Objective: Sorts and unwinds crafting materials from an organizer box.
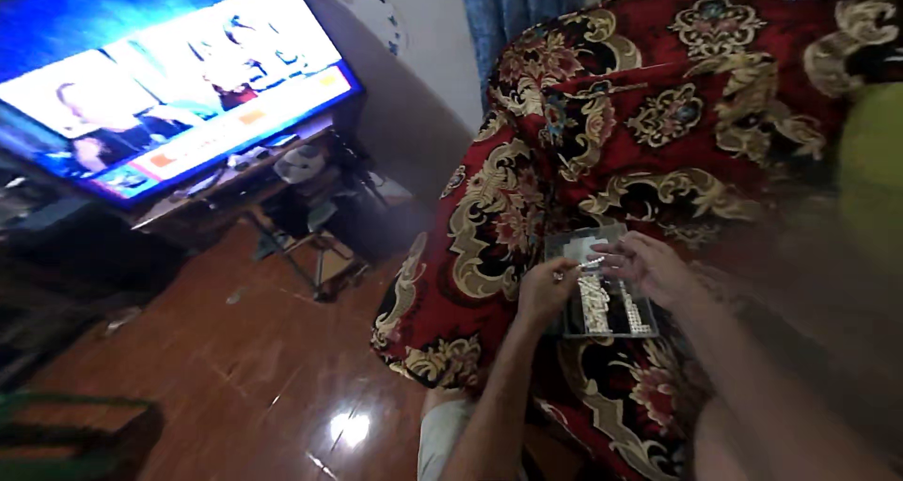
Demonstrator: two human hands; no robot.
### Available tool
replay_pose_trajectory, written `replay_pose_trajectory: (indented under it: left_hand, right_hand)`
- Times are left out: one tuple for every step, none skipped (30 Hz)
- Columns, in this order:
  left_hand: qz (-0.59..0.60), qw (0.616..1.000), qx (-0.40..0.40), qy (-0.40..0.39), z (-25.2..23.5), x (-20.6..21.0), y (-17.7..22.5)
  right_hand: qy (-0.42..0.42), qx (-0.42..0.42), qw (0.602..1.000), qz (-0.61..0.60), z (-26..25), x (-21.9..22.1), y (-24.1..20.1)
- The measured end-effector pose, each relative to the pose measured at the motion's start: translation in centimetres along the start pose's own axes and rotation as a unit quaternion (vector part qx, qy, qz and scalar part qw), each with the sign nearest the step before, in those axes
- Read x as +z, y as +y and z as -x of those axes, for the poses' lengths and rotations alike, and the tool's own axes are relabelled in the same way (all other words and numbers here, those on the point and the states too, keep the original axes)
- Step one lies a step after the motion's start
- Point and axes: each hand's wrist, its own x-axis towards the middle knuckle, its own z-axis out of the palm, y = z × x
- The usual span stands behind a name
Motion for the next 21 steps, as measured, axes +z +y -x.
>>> replay_pose_trajectory:
  left_hand:
    - [-0.021,1.000,0.009,0.002,0.0,-0.1,0.3]
    - [-0.040,0.999,0.024,0.005,0.1,-0.1,0.6]
    - [-0.056,0.998,0.040,0.007,0.1,-0.1,1.0]
    - [-0.068,0.996,0.057,0.006,0.1,-0.1,1.2]
    - [-0.079,0.994,0.076,0.005,0.1,-0.1,1.5]
    - [-0.091,0.991,0.095,0.005,0.0,-0.1,1.6]
    - [-0.105,0.989,0.108,0.002,0.0,-0.1,1.7]
    - [-0.120,0.986,0.113,-0.004,-0.1,-0.1,1.9]
    - [-0.131,0.985,0.112,-0.012,-0.2,-0.2,2.2]
    - [-0.137,0.985,0.107,-0.018,-0.3,-0.3,2.5]
    - [-0.141,0.985,0.094,-0.029,-0.3,-0.4,2.8]
    - [-0.142,0.986,0.076,-0.040,-0.4,-0.6,3.2]
    - [-0.140,0.987,0.065,-0.043,-0.4,-0.7,3.4]
    - [-0.142,0.987,0.059,-0.042,-0.5,-0.8,3.5]
    - [-0.143,0.987,0.055,-0.040,-0.5,-0.9,3.5]
    - [-0.145,0.987,0.050,-0.041,-0.5,-1.0,3.6]
    - [-0.148,0.987,0.043,-0.046,-0.5,-1.1,3.6]
    - [-0.151,0.986,0.042,-0.048,-0.5,-1.3,3.6]
    - [-0.156,0.986,0.041,-0.052,-0.4,-1.3,3.6]
    - [-0.160,0.985,0.039,-0.056,-0.4,-1.4,3.6]
    - [-0.163,0.984,0.036,-0.059,-0.4,-1.4,3.5]
  right_hand:
    - [0.002,0.024,1.000,-0.016,0.0,0.2,0.1]
    - [0.004,0.047,0.999,-0.019,0.1,0.4,0.2]
    - [0.008,0.065,0.998,-0.013,0.1,0.6,0.2]
    - [0.011,0.077,0.997,-0.004,0.2,0.8,0.2]
    - [0.015,0.083,0.996,0.006,0.3,0.9,0.2]
    - [0.015,0.085,0.996,0.016,0.4,1.0,0.3]
    - [0.012,0.085,0.996,0.027,0.4,1.1,0.4]
    - [0.002,0.083,0.996,0.035,0.5,1.1,0.5]
    - [-0.012,0.083,0.996,0.041,0.4,1.0,0.6]
    - [-0.028,0.087,0.995,0.050,0.4,0.9,0.5]
    - [-0.040,0.093,0.993,0.057,0.5,0.9,0.5]
    - [-0.051,0.104,0.991,0.060,0.5,0.8,0.5]
    - [-0.061,0.116,0.990,0.061,0.4,0.9,0.4]
    - [-0.072,0.125,0.988,0.064,0.4,0.9,0.5]
    - [-0.087,0.133,0.985,0.073,0.4,0.8,0.5]
    - [-0.100,0.138,0.982,0.087,0.4,0.8,0.5]
    - [-0.113,0.141,0.978,0.102,0.4,0.8,0.5]
    - [-0.119,0.140,0.976,0.118,0.4,0.8,0.5]
    - [-0.121,0.137,0.974,0.133,0.4,0.8,0.6]
    - [-0.122,0.131,0.973,0.148,0.4,0.7,0.6]
    - [-0.124,0.125,0.971,0.162,0.4,0.6,0.8]
